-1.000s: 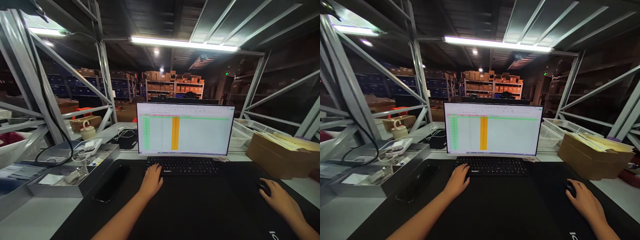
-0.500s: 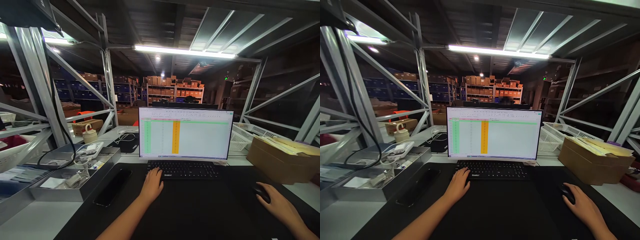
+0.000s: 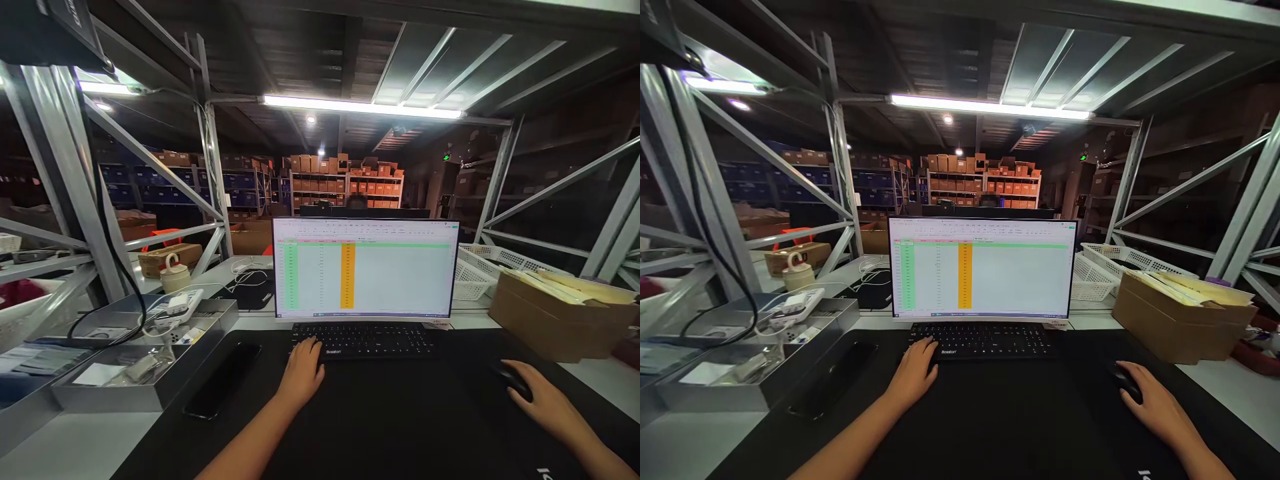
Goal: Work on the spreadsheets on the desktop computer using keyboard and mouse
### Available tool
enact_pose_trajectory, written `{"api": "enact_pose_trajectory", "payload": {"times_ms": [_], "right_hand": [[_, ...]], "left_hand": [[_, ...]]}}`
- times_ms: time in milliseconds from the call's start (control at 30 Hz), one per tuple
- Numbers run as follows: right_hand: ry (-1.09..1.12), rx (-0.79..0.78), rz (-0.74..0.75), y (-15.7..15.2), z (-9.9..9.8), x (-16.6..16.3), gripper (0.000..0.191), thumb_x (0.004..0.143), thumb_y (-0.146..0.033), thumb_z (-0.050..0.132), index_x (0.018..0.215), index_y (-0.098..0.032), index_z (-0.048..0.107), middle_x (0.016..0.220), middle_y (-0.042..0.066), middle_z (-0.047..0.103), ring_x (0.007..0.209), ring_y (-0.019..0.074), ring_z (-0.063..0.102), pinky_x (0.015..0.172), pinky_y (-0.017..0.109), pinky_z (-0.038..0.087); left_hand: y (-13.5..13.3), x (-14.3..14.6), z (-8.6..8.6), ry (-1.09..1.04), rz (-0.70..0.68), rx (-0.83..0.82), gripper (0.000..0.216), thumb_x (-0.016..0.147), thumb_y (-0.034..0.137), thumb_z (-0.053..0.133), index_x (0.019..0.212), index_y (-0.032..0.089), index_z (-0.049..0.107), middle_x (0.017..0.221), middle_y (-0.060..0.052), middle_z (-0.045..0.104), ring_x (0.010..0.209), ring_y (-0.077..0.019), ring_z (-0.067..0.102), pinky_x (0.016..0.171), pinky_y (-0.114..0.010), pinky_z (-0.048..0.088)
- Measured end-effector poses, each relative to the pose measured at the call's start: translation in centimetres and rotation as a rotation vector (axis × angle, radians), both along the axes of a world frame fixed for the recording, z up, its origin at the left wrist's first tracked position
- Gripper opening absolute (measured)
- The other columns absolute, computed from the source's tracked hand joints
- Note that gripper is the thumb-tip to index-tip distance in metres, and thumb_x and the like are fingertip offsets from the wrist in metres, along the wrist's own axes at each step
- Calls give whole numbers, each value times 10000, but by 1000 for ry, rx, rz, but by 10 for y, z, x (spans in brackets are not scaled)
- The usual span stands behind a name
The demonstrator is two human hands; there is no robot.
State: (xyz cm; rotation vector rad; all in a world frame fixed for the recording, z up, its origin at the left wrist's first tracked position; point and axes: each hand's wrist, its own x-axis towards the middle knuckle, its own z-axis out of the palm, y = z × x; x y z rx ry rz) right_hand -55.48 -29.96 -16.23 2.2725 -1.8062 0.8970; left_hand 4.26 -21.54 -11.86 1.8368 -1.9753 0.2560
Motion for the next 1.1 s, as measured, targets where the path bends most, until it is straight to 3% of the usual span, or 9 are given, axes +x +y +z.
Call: {"api": "enact_pose_trajectory", "payload": {"times_ms": [267,567,867,1100], "right_hand": [[-29,-11,-11,-2,0,3,573,802,-606,526,1248,-253,598,1292,103,648,1113,302,658,892,440,572],[-46,-40,6,-4,1,4,575,789,-626,535,1208,-241,618,1242,117,671,1104,320,662,917,467,566],[-36,-23,19,-9,-10,-4,573,824,-623,534,1262,-258,594,1300,100,637,1100,303,662,871,438,578],[-13,-32,51,-6,-5,-1,568,816,-615,549,1241,-243,603,1281,101,646,1133,291,647,921,425,566]], "left_hand": [[0,0,0,-9,8,20,507,857,211,481,1360,152,520,1466,-140,506,1385,-296,439,1174,-510,352],[1,-1,2,-20,6,25,503,862,211,479,1359,146,516,1467,-142,504,1383,-295,438,1174,-497,350],[5,-5,9,-12,17,63,511,859,196,482,1367,137,505,1476,-140,493,1397,-293,420,1196,-491,318],[3,-2,5,-23,4,43,511,859,199,482,1365,133,502,1469,-147,499,1390,-297,428,1195,-502,318]]}}
